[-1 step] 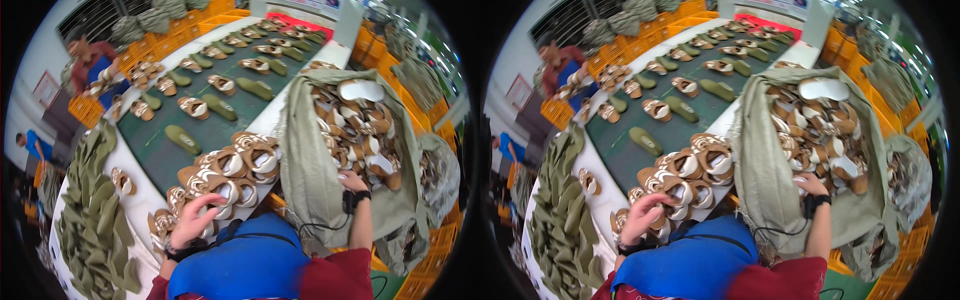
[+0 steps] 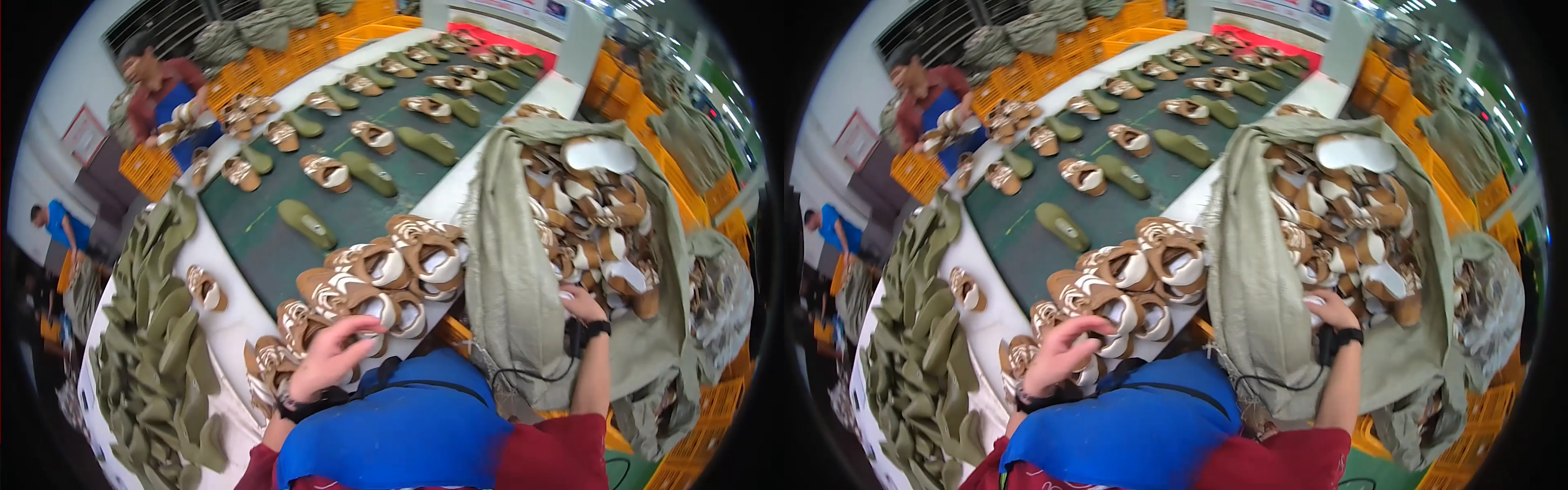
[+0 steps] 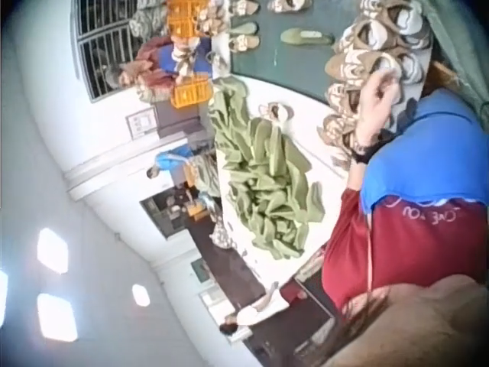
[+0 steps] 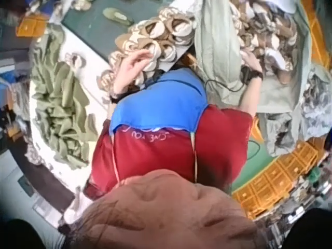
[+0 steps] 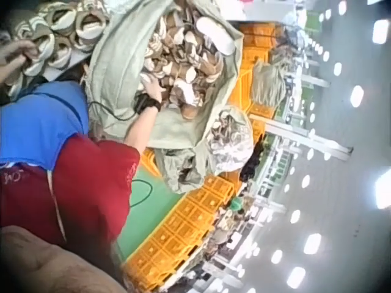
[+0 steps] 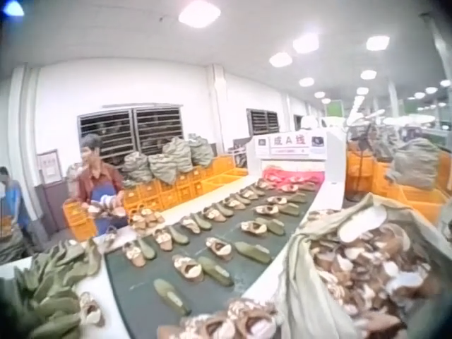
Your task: The recorder is assembling shoe components onto green plastic lasts at a factory worktable.
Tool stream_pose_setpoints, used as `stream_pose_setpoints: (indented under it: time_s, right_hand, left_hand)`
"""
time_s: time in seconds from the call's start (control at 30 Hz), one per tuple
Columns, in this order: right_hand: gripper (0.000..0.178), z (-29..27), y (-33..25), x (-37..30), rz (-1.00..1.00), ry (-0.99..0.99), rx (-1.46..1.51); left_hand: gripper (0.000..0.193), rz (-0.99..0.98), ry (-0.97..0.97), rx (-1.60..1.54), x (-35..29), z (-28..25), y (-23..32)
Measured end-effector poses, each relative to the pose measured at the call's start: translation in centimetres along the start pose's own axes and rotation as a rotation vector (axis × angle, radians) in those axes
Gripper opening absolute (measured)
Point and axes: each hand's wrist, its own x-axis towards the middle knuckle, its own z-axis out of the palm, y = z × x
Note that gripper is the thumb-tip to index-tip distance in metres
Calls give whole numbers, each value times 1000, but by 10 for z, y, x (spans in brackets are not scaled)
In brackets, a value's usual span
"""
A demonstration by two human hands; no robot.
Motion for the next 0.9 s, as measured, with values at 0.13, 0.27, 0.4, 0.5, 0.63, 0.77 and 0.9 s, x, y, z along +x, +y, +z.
stream_pose_setpoints:
  time_s: [0.13, 0.27, 0.4, 0.5, 0.63, 0.77, 0.9]
  right_hand:
    - [37, 3, -79, -29, 241, -34, 58]
    - [53, -60, -119, -50, -157, 302, 146]
    - [55, -52, -228, -64, -475, 688, 204]
    - [53, 33, -306, -61, -968, 853, -183]
    - [54, 167, -358, -67, -1602, 176, -314]
    - [49, 222, -373, -82, -1634, -286, -310]
    - [41, 243, -381, -77, -1507, -439, 62]
  left_hand:
    - [30, -28, -124, 126, 4, 6, 6]
    - [32, 70, -114, 160, 1, 4, 1]
    - [39, 55, -151, 59, 4, 3, -12]
    - [52, 78, -91, -285, 8, 3, -15]
    - [83, 397, -17, -789, 8, -7, 3]
    - [65, 350, 295, -1125, -22, -48, -27]
    - [61, 330, 407, -1056, -52, -60, -22]
